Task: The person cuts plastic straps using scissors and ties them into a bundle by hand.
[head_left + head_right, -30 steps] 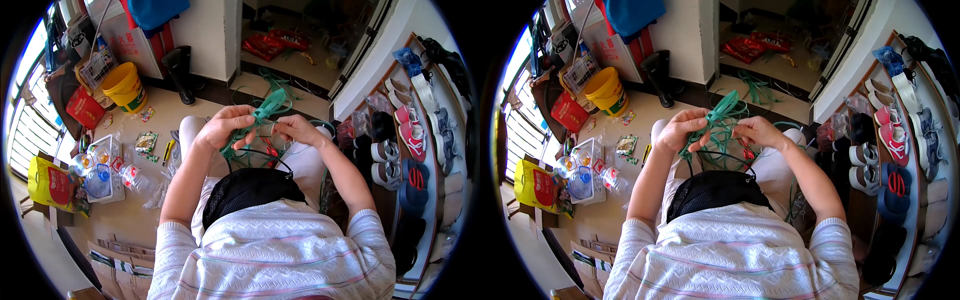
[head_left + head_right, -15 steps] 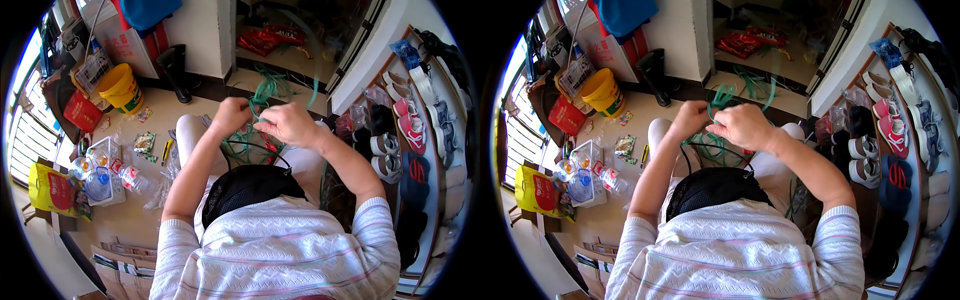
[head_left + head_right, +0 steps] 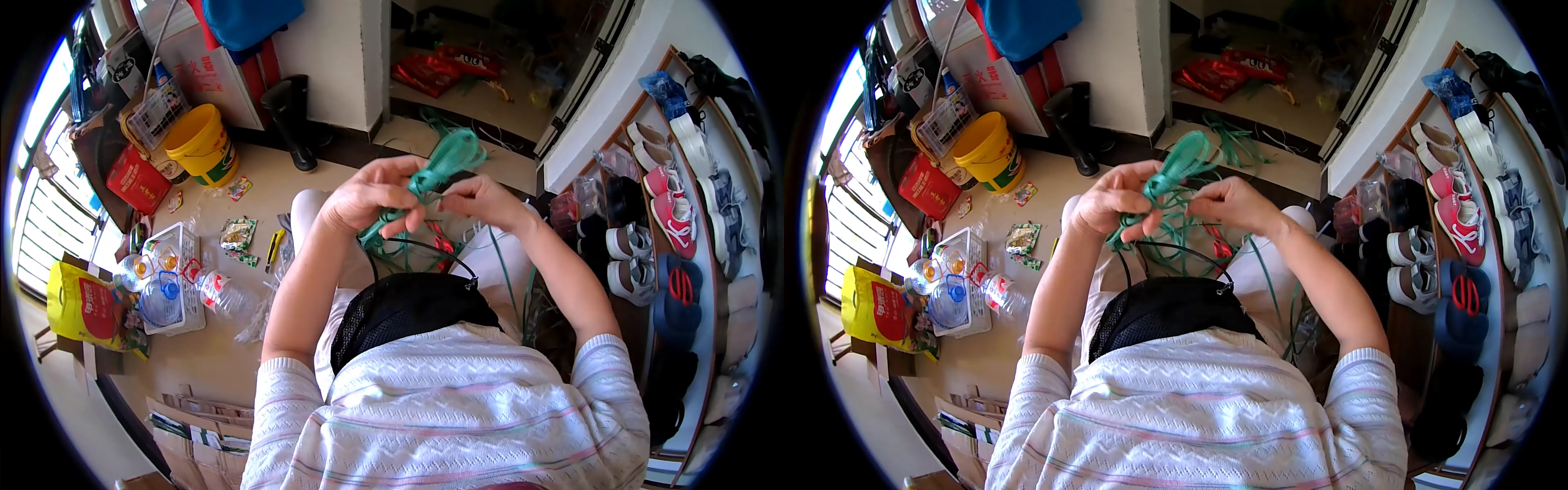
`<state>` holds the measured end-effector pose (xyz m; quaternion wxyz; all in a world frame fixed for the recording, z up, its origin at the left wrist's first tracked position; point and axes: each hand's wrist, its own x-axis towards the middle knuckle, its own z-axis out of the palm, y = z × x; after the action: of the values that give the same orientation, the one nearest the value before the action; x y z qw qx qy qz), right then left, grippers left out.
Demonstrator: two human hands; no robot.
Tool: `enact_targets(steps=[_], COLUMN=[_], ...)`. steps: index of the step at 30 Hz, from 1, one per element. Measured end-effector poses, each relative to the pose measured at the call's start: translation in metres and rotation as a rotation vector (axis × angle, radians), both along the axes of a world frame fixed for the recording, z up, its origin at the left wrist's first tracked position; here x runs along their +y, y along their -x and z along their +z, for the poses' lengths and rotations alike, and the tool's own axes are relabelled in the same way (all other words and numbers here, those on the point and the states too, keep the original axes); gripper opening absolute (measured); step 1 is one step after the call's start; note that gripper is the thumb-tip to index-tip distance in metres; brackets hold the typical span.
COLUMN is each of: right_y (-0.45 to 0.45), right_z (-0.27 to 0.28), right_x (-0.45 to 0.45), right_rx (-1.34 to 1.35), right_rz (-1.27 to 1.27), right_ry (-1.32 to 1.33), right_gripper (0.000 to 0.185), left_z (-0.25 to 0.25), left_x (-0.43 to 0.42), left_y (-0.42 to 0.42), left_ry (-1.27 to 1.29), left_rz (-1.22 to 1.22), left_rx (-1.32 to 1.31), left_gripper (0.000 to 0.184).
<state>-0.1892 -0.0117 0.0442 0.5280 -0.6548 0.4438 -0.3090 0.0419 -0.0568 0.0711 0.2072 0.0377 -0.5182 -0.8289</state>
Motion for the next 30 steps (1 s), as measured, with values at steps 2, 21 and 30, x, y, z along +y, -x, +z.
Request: enact_targets(steps=[2, 21, 30], right_y=[0.007, -0.050, -0.036], right_z=[0.011, 0.034, -0.007], right_x=[-0.011, 0.027, 0.026], right_rx=[-0.040, 0.687, 0.314], right_rz=[0.019, -0.105, -0.142], right_ry=[0.029, 1.140, 0.576], right_gripper=[0.016, 0.018, 0.013], left_z=[0.005, -0.030, -0.014], left_x=[0.009, -0.019, -0.009], left_y=[0.004, 0.017, -0.003], left_ry=[0.058, 0.528, 0.248], left_rz=[-0.064, 0.704, 0.298], left_rx=[-0.093, -0.403, -0.152], left_gripper=[0.056, 0.040, 0.051])
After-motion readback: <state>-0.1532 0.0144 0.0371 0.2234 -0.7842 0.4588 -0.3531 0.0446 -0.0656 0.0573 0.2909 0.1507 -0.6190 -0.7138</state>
